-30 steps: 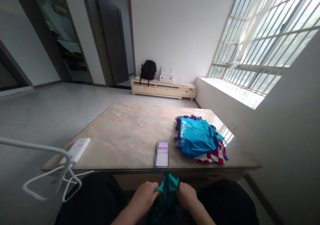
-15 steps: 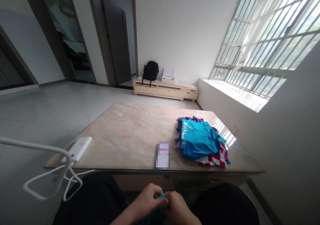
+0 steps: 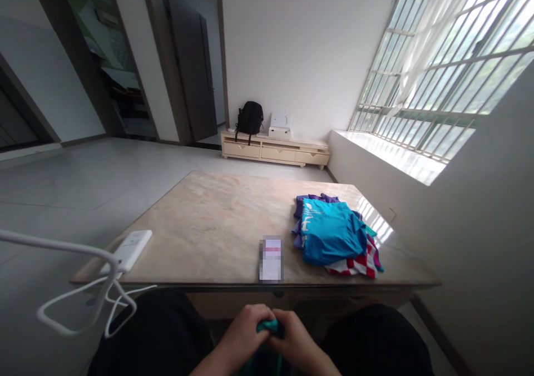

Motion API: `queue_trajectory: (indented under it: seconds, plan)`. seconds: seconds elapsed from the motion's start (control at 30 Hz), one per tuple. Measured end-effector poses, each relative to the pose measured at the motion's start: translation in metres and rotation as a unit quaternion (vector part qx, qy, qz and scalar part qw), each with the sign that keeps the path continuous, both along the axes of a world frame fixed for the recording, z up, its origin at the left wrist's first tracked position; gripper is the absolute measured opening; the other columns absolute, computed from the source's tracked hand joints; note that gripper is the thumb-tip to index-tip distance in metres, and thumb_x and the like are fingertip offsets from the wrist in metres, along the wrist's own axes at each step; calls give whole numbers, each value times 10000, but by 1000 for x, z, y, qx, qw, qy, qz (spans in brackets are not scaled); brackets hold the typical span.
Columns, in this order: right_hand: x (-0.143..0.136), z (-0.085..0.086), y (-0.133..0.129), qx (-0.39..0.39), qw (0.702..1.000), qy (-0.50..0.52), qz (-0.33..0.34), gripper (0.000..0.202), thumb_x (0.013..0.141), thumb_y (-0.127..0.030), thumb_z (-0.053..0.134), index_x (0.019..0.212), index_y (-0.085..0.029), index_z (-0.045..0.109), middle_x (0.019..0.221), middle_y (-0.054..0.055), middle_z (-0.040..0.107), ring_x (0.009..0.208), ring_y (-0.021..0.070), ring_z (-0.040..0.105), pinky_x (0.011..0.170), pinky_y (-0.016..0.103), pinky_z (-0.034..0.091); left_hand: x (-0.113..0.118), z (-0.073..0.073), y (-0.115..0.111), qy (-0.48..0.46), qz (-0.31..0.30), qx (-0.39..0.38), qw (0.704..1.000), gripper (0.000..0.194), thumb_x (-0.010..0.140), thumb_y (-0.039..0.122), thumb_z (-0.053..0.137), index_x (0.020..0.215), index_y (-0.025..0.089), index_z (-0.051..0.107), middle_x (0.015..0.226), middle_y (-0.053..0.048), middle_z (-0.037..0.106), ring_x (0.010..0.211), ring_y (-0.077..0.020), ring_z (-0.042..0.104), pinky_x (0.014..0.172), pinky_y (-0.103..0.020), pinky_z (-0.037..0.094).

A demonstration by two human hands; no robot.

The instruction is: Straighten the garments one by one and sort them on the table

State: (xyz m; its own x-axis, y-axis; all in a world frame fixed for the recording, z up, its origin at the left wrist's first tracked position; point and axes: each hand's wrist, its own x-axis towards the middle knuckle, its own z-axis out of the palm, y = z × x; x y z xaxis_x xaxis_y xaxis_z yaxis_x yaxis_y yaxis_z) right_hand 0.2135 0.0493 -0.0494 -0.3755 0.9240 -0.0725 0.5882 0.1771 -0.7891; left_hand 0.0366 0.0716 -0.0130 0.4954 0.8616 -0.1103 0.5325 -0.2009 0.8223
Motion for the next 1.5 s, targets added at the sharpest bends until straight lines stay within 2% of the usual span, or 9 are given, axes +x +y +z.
queue_trajectory:
  seconds: [0.1, 0.27, 0.5, 0.67, 0.93, 1.07, 1.17, 1.3, 1.5]
  plan:
    - [4, 1, 6, 16, 999, 2, -43, 74, 776, -200, 668, 794, -186, 738, 762, -6, 737, 769, 198, 671, 662, 231, 407, -5, -1, 3, 20, 6, 22, 1000, 236, 699, 114, 552, 856, 213, 699, 911, -10, 706, 918, -193, 644, 797, -250, 417]
    - [20, 3, 14, 27, 996, 13, -89, 202, 768, -134, 616, 870, -225, 765, 810, 11, 757, 791, 207, 674, 710, 254, 406, -17, -6, 12, 62, 26, 14, 998, 184, 655, 114, 597, 791, 198, 689, 844, -25, 699, 831, -213, 643, 713, -271, 401]
    - [10, 4, 3, 4, 997, 63, -42, 183, 699, -211, 759, 882, -208, 773, 802, -23, 737, 775, 191, 653, 692, 234, 398, -7, 4, 6, 20, 40, 39, 998, 168, 707, 118, 563, 761, 201, 699, 855, -18, 702, 892, -191, 636, 775, -256, 407]
    - [6, 1, 6, -21, 992, 110, -50, 105, 771, -208, 675, 729, -142, 745, 635, -27, 652, 676, 170, 593, 591, 222, 367, -5, 5, 3, -12, 33, 9, 999, 167, 717, 166, 622, 865, 210, 683, 859, 18, 722, 846, -178, 647, 751, -238, 428]
    - [20, 11, 10, -12, 985, 164, -51, 168, 757, -213, 694, 913, -174, 743, 860, 1, 674, 831, 200, 617, 748, 257, 446, -14, 2, 11, -52, 55, -13, 997, 117, 697, 172, 602, 785, 178, 678, 814, -5, 721, 845, -210, 657, 747, -259, 443]
    - [11, 7, 6, -13, 985, 171, -30, 111, 731, -251, 772, 795, -173, 726, 754, -34, 617, 726, 158, 563, 669, 233, 396, -7, 4, 8, -88, 58, -5, 994, 180, 640, 109, 576, 775, 189, 664, 822, 1, 702, 843, -199, 642, 763, -254, 435]
    - [7, 3, 7, -7, 983, 176, -49, 263, 793, -315, 748, 622, -151, 635, 630, -48, 520, 629, 125, 461, 610, 239, 327, -5, -1, 7, -114, 71, -16, 991, 255, 666, 122, 598, 908, 187, 644, 913, -20, 699, 908, -211, 640, 815, -266, 446]
    - [13, 9, 9, 0, 974, 211, -82, 322, 852, -414, 690, 679, -144, 660, 632, -36, 504, 638, 136, 440, 612, 249, 336, -7, -12, 7, -141, 49, -59, 987, 409, 738, 256, 692, 1132, 183, 610, 1085, -60, 712, 1022, -239, 644, 865, -286, 471]
    - [27, 19, 15, -15, 958, 264, -108, 416, 825, -553, 686, 785, -139, 706, 675, -9, 567, 662, 160, 488, 628, 260, 407, -7, -17, 8, -90, 52, -80, 991, 132, 657, 210, 717, 724, 166, 613, 723, 12, 636, 765, -210, 583, 670, -275, 392]
